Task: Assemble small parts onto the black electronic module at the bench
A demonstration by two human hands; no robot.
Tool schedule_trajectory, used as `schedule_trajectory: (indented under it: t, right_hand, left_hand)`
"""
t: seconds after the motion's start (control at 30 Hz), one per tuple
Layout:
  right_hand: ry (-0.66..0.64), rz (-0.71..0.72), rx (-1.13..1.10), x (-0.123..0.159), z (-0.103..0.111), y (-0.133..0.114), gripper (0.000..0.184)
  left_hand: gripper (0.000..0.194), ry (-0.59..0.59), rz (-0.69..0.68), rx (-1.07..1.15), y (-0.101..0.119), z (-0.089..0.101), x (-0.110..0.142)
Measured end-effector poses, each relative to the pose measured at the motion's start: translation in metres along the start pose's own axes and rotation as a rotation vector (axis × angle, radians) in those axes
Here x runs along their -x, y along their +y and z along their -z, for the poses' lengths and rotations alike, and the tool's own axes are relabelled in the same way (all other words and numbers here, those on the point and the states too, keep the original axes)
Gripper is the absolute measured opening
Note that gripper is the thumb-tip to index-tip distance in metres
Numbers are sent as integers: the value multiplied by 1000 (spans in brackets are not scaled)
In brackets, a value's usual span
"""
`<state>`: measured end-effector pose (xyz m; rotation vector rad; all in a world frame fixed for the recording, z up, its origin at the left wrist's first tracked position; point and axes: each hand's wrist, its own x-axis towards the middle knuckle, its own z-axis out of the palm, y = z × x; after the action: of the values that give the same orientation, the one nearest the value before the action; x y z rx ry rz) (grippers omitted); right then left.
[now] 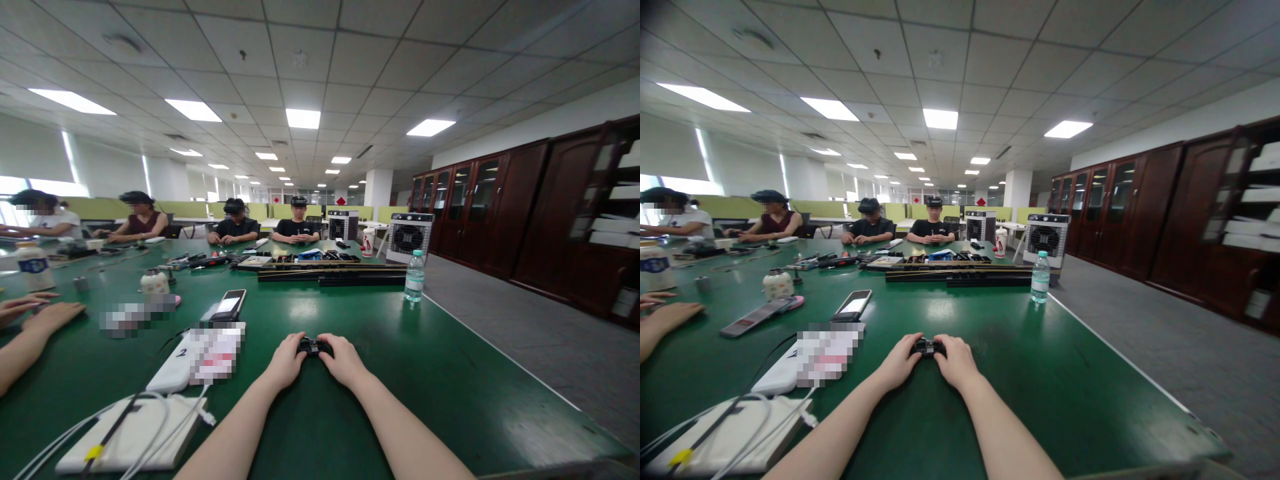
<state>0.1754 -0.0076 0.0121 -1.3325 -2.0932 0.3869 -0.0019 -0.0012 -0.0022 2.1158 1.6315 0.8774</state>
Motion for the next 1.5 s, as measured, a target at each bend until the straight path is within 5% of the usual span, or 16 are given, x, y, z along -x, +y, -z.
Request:
schedule_trajectory:
  t: [1.5]
  right_hand:
    - [7,-5,-60,-2,-1,3,40]
  left_hand:
    - [46,8,2,-38,3,3,1]
